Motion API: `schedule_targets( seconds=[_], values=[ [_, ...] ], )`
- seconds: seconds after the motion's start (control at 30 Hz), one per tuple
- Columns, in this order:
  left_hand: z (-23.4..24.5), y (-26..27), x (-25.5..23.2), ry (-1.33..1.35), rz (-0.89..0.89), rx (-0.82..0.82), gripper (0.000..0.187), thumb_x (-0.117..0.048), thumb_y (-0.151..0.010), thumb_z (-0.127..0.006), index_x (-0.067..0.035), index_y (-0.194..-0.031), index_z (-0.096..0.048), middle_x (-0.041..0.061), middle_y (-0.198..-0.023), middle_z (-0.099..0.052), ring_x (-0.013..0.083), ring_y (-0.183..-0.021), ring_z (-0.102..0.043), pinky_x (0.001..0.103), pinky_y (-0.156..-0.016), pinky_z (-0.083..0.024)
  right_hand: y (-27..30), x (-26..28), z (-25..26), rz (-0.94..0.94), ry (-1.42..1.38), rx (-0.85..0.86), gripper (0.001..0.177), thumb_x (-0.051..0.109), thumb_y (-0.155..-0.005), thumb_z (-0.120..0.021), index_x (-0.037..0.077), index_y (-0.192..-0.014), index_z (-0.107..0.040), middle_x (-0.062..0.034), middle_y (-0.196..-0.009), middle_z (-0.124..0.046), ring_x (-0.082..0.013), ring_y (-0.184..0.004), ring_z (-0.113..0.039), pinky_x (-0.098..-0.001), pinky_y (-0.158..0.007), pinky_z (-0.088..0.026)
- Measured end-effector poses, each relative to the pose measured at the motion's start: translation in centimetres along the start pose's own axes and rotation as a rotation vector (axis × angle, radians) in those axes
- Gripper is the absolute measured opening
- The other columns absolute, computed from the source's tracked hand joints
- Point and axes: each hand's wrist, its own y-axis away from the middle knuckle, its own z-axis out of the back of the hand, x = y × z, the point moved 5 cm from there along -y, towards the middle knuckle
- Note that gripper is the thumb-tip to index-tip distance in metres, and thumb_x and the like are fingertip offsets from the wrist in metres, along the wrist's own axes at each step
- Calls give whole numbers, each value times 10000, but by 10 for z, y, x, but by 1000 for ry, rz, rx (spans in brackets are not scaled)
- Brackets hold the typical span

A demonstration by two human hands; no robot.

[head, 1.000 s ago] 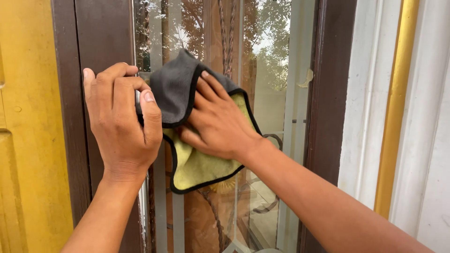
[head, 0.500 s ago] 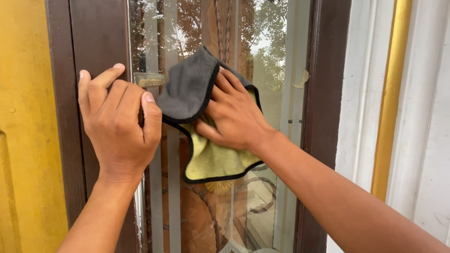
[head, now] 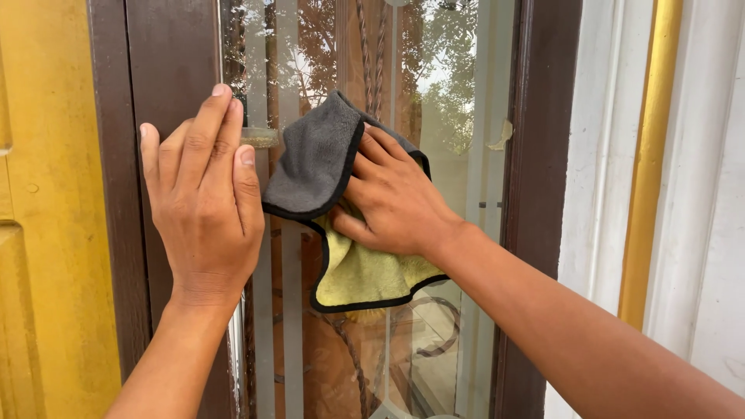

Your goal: Cleaning the glass pane of a door with a cloth.

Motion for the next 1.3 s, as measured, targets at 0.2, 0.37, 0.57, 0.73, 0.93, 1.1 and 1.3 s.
schedule_targets(
  seconds=[0.2,0.37,0.57,0.73,0.93,1.1,1.3],
  values=[
    [-9,15,14,-128,-43,31,301,-237,-1235,-498,-52,-1391,-678,37,-1382,-628,250,-1357,-532,551,-1307,-260,0,-4,4,32,24,-8,454,376,-893,-640,55,-1211,-683,-177,-1360,-599,-365,-1395,-453,-516,-1240,-243],
    [-9,7,3,-131,-99,92,550,-485,-1034,-670,-71,-1397,-661,68,-1294,-613,283,-1312,-536,646,-1290,-200,1,-5,9,-12,-19,34,390,378,-897,-664,113,-1182,-693,-151,-1306,-620,-366,-1368,-461,-516,-1241,-252],
    [-16,7,2,-158,-138,169,605,-560,-858,-783,-111,-1243,-659,58,-1216,-582,279,-1258,-537,706,-1259,-126,7,-5,14,-26,2,24,427,358,-924,-653,104,-1267,-639,-147,-1339,-596,-360,-1370,-463,-515,-1239,-266],
    [-18,9,5,-228,-127,187,364,-374,-878,-839,-136,-1118,-703,25,-1232,-589,255,-1290,-539,690,-1291,-142,13,-5,17,-36,10,35,411,360,-984,-607,125,-1320,-605,-124,-1373,-569,-341,-1366,-467,-515,-1241,-279],
    [-21,16,11,-234,-129,141,189,-198,-969,-807,-136,-1106,-693,-12,-1152,-619,218,-1265,-569,669,-1334,-189,33,-8,13,-22,20,-1,517,403,-1031,-521,183,-1499,-544,-142,-1542,-478,-340,-1507,-332,-513,-1246,-249],
    [-16,14,4,-310,-189,99,125,-148,-988,-812,-139,-1059,-708,-16,-1087,-610,190,-1140,-568,532,-1306,-293,52,-14,7,-19,50,93,513,411,-1041,-484,213,-1515,-484,-117,-1606,-425,-298,-1549,-291,-505,-1276,-220],
    [-13,15,1,-375,-255,60,119,-87,-977,-812,-173,-1045,-767,5,-1015,-590,208,-1020,-555,415,-967,-440,90,-34,7,-45,128,106,560,392,-1040,-469,248,-1579,-412,-47,-1638,-379,-212,-1536,-291,-474,-1274,-167]
  ],
)
